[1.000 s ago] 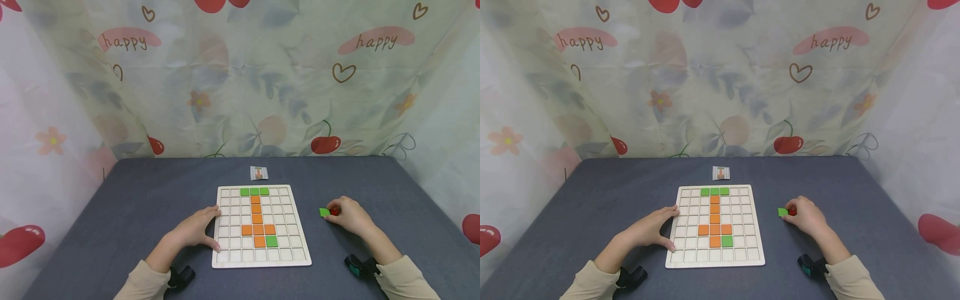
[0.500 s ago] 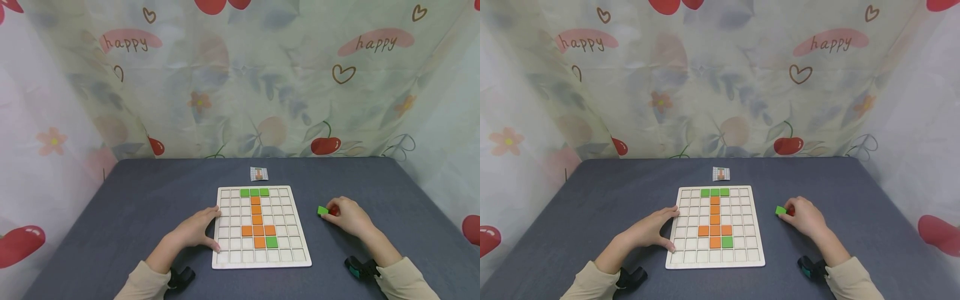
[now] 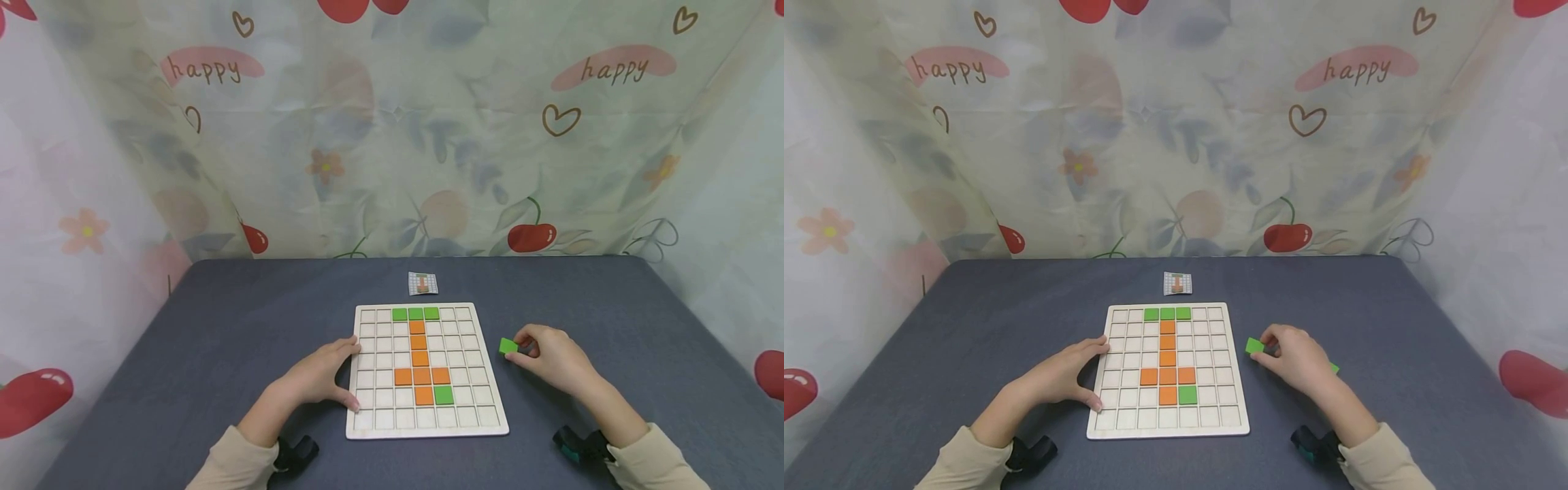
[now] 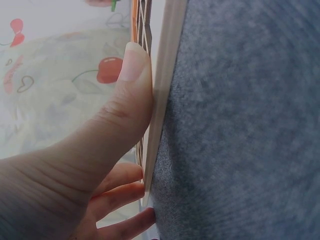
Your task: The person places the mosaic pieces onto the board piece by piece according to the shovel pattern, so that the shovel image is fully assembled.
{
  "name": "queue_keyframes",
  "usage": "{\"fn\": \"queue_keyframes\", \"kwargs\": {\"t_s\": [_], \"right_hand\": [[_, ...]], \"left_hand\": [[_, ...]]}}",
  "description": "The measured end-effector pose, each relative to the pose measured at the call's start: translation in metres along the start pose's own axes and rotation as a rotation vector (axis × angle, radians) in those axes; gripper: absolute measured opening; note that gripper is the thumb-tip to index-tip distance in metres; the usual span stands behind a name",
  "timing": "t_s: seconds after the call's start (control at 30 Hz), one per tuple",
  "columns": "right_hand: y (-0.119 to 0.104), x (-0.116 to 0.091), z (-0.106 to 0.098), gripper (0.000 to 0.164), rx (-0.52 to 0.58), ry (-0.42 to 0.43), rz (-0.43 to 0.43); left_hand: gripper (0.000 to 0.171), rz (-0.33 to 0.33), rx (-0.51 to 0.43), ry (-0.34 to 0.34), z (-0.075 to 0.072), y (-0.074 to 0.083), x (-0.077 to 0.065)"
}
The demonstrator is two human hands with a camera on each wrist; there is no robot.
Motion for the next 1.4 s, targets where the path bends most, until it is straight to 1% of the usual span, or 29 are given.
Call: {"fn": "queue_keyframes", "kwargs": {"t_s": [0.2, 0.53, 0.73, 0.87, 1.17, 1.4], "right_hand": [[-0.014, -0.002, 0.003, 0.022, 0.012, -0.01, -0.026], [-0.033, -0.004, 0.011, 0.022, 0.052, -0.075, -0.056], [-0.044, -0.006, 0.015, 0.022, 0.07, -0.086, -0.088], [-0.05, -0.008, 0.017, 0.023, 0.079, -0.099, -0.106], [-0.059, -0.011, 0.023, 0.022, 0.09, -0.119, -0.106], [-0.067, -0.013, 0.026, 0.022, 0.094, -0.136, -0.149]], "left_hand": [[0.099, 0.008, -0.004, 0.0, 0.0, 0.0, 0.0], [0.099, 0.006, -0.01, 0.0, -0.001, 0.0, -0.001], [0.099, 0.003, -0.007, -0.002, -0.001, 0.0, -0.001], [0.099, 0.003, -0.006, -0.004, -0.001, 0.001, -0.002], [0.099, 0.001, -0.003, -0.005, -0.001, 0.001, -0.002], [0.099, -0.002, 0.004, -0.006, -0.002, 0.002, -0.001]]}}
Point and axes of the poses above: each hand's wrist, its own x-axis towards the middle knuckle, its own z-axis out of the palm, y = z × x, the point moved 2 cm from there along x, towards the middle knuckle, and after that the axes turned 1 degree about x, right-handed, at the moved point
